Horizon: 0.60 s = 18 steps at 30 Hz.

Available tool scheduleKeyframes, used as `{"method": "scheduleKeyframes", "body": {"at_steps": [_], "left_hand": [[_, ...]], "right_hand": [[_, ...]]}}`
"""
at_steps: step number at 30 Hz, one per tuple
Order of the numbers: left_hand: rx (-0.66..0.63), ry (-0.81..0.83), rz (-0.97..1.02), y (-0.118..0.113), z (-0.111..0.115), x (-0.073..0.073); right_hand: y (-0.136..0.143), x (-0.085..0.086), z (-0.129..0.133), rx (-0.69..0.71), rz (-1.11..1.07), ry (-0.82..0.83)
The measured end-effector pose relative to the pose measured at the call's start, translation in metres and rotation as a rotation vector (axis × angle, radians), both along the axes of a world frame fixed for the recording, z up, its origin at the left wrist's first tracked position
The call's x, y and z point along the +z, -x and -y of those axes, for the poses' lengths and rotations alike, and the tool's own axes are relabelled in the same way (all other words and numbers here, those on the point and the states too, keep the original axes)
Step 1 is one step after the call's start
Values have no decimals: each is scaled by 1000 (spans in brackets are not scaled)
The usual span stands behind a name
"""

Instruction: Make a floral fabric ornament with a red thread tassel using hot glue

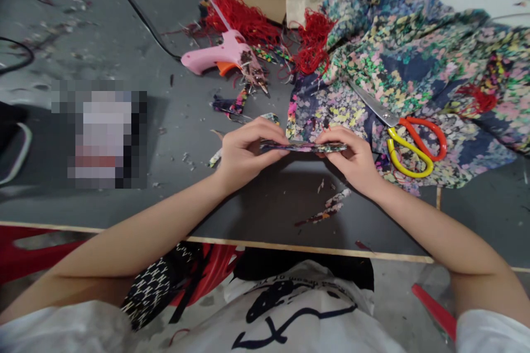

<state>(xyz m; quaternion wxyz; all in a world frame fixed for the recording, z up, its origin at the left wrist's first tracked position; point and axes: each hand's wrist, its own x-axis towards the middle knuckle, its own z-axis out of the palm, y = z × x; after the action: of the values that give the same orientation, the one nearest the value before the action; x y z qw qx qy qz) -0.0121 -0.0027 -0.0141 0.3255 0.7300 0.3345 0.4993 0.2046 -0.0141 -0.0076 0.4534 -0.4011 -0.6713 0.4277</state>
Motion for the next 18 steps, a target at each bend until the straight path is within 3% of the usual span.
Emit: {"method": "scheduleKeyframes", "body": {"at_steps": [7,14,18], "left_hand": [[-10,-22,-64,-2,4,3],[-41,31,42,0,7,-4],[117,-5,81,2,5,-4]], "right_hand": [[1,2,0,17,91,-33],[0,0,0,16,86,-32],[0,-1,1,9,55,-48]]}}
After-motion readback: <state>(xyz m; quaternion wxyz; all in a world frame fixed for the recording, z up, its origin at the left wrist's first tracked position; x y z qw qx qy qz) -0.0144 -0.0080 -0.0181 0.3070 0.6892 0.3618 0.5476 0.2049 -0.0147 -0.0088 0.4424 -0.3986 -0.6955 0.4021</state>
